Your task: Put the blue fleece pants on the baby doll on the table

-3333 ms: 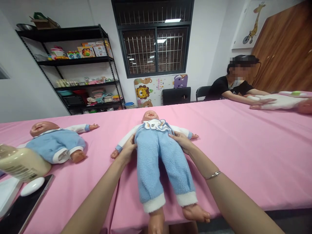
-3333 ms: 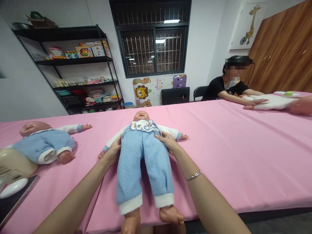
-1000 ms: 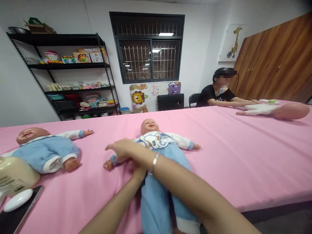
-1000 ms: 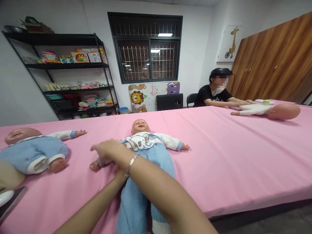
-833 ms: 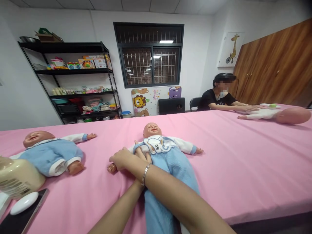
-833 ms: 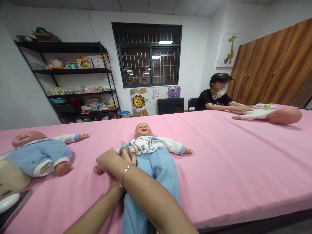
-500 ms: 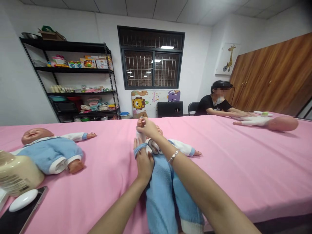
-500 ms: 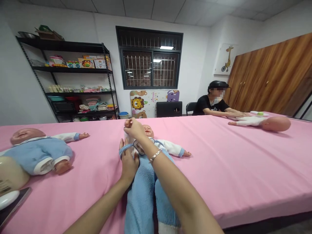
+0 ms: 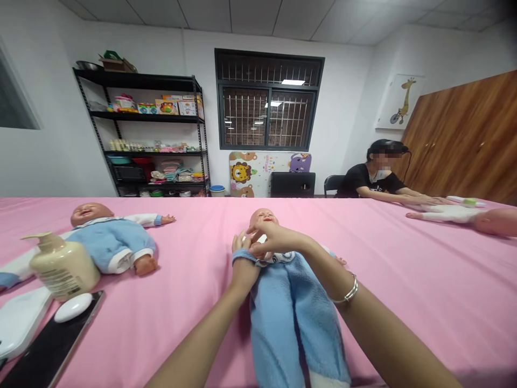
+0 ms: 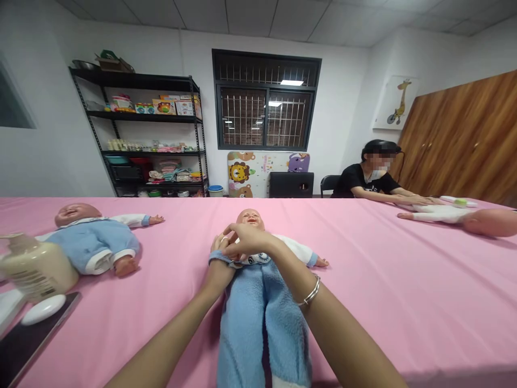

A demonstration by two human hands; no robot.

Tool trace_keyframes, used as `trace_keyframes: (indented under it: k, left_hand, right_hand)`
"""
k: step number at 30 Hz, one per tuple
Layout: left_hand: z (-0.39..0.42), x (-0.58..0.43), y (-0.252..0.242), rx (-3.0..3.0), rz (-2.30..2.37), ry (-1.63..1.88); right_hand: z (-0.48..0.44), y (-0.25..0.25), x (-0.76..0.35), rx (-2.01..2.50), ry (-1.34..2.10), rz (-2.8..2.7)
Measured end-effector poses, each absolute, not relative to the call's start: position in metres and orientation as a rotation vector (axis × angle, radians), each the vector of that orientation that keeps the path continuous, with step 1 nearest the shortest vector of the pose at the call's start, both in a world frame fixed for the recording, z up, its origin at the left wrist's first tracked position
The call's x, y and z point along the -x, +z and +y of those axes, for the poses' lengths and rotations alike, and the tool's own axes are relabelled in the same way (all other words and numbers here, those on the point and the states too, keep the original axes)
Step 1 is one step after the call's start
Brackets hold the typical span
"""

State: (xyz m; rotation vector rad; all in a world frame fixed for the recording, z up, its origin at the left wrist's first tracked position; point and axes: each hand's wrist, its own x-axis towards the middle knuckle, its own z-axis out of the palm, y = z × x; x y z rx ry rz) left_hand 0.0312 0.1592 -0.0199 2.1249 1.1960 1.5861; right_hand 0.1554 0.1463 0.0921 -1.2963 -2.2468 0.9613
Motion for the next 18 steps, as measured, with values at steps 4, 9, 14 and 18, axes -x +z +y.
trace_keyframes:
  k: [4,9,14,18]
  left_hand:
    - [0.164,-0.026,-0.020,-2.142,1.053,1.531]
    - [0.173,-0.024,-0.024,-2.184,1.066,1.480]
    - [0.179,-0.029,-0.028,-2.195,1.198,1.476]
    - [0.175,-0.032,-0.021,-2.219,1.163,1.358]
  right_hand:
    - [0.144,0.069,-0.151,1.321,0.633,-2.290]
    - [0.128,0.057,-0.147,1.419,0.387,-2.311]
    - [0.116,0.074,-0.147,1.418,0.423,-2.340]
    - [0.132,0.090,-0.149,1.343,0.696,-2.290]
